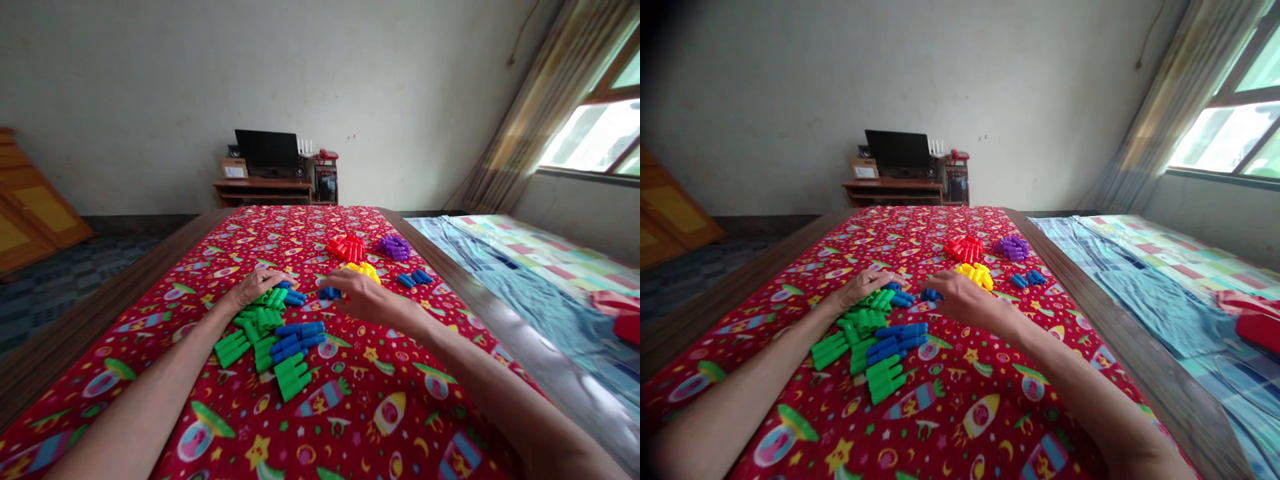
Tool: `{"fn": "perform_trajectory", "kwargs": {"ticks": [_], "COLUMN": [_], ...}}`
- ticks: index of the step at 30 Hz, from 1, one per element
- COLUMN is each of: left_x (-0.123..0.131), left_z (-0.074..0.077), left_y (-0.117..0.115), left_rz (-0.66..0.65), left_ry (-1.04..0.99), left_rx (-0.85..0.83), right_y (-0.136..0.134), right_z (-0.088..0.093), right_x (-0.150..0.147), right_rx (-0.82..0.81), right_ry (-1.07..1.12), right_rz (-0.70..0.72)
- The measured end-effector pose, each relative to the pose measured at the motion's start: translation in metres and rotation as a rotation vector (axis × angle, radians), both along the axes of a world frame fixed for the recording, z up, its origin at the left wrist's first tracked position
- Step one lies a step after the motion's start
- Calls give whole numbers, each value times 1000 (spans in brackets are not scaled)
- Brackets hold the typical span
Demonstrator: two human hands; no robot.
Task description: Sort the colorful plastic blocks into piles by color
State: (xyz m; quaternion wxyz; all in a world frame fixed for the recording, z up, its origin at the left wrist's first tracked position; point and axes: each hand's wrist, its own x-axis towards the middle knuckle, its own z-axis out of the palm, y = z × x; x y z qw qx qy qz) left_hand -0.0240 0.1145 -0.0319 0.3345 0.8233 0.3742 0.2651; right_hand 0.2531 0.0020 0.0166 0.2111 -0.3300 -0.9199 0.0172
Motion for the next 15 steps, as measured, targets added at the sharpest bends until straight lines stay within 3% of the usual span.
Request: {"fn": "perform_trajectory", "kwargs": {"ticks": [2,4,6,8,12,15], "left_x": [0,0,0,-1,-3,-3], "left_z": [0,-1,-2,-5,-8,-10], "left_y": [0,1,2,3,6,7], "left_rz": [4,8,12,13,-10,-10], "left_ry": [-3,-5,-7,-15,-20,-18], "left_rx": [-6,-16,-21,-10,21,13], "right_y": [4,11,20,30,45,46], "right_z": [23,37,39,31,9,9], "right_x": [26,58,91,121,154,153], "right_rx": [32,39,-11,-72,-204,-199], "right_ry": [64,52,-41,-168,-334,-335], "right_rz": [-133,-374,-589,-710,-718,-684]}}
